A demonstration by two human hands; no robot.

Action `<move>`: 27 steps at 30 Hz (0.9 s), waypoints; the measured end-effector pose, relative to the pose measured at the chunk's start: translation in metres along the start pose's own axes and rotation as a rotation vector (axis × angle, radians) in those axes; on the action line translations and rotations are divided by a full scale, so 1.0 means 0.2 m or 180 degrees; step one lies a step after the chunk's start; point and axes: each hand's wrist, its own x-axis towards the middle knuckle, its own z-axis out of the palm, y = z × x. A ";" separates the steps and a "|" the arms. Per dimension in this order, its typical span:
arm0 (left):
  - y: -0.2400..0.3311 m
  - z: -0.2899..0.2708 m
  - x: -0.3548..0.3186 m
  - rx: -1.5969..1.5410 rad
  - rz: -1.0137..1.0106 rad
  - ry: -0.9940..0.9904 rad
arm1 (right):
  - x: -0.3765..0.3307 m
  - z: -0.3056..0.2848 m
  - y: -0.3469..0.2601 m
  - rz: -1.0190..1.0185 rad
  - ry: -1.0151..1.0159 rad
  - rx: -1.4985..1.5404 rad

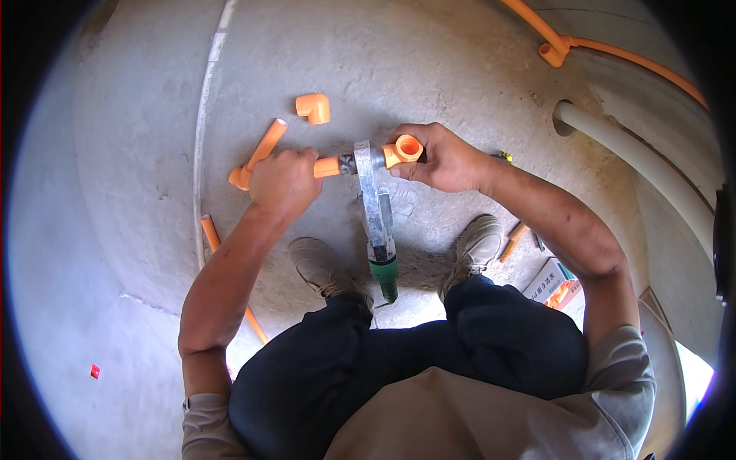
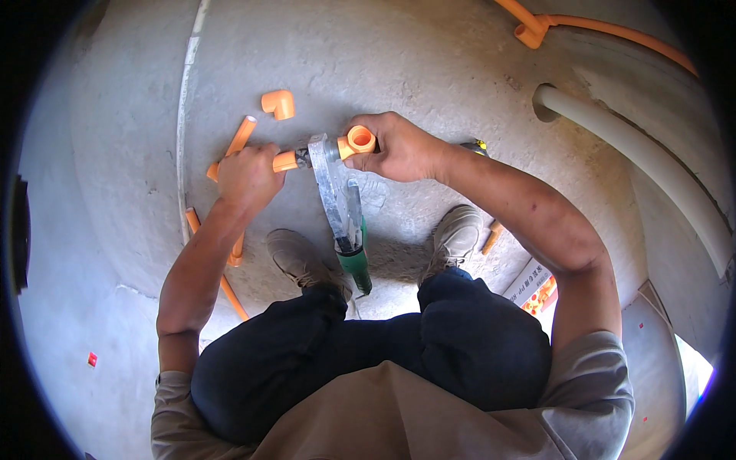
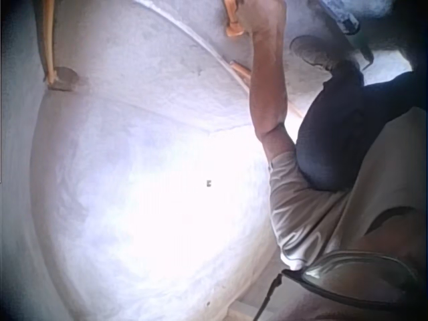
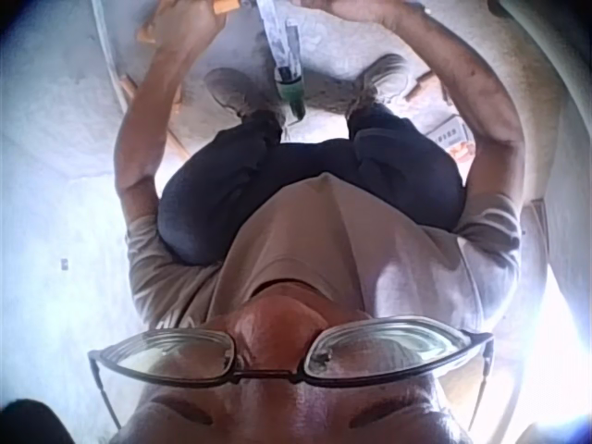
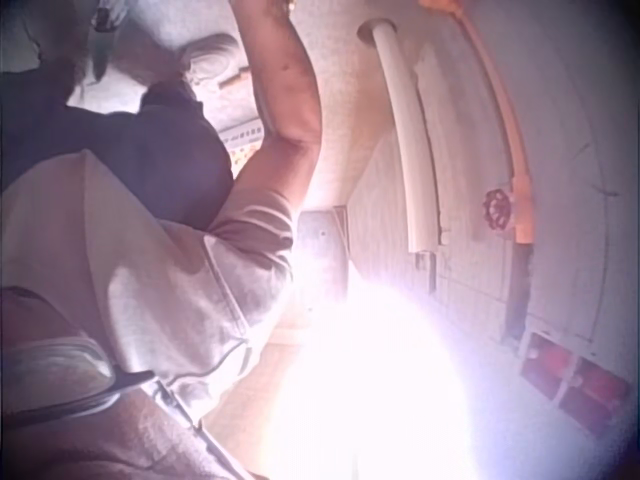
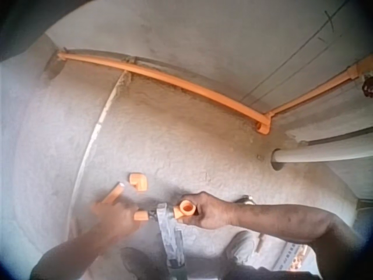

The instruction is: The person uses a fusion welding tool to heat the ends of orange plastic pipes and fittings, then presses them together to create fused joints.

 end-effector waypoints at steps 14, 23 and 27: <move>0.01 -0.01 0.01 0.0128 -0.0105 -0.0152 | -0.03 0.03 0.02 -0.0492 0.0335 -0.0530; 0.01 0.00 0.00 -0.0039 0.0029 0.0072 | -0.03 0.05 0.04 -0.0753 0.0494 -0.0593; 0.02 0.01 0.01 -0.0001 0.0024 0.0119 | -0.03 0.05 0.05 -0.0839 0.0555 -0.0697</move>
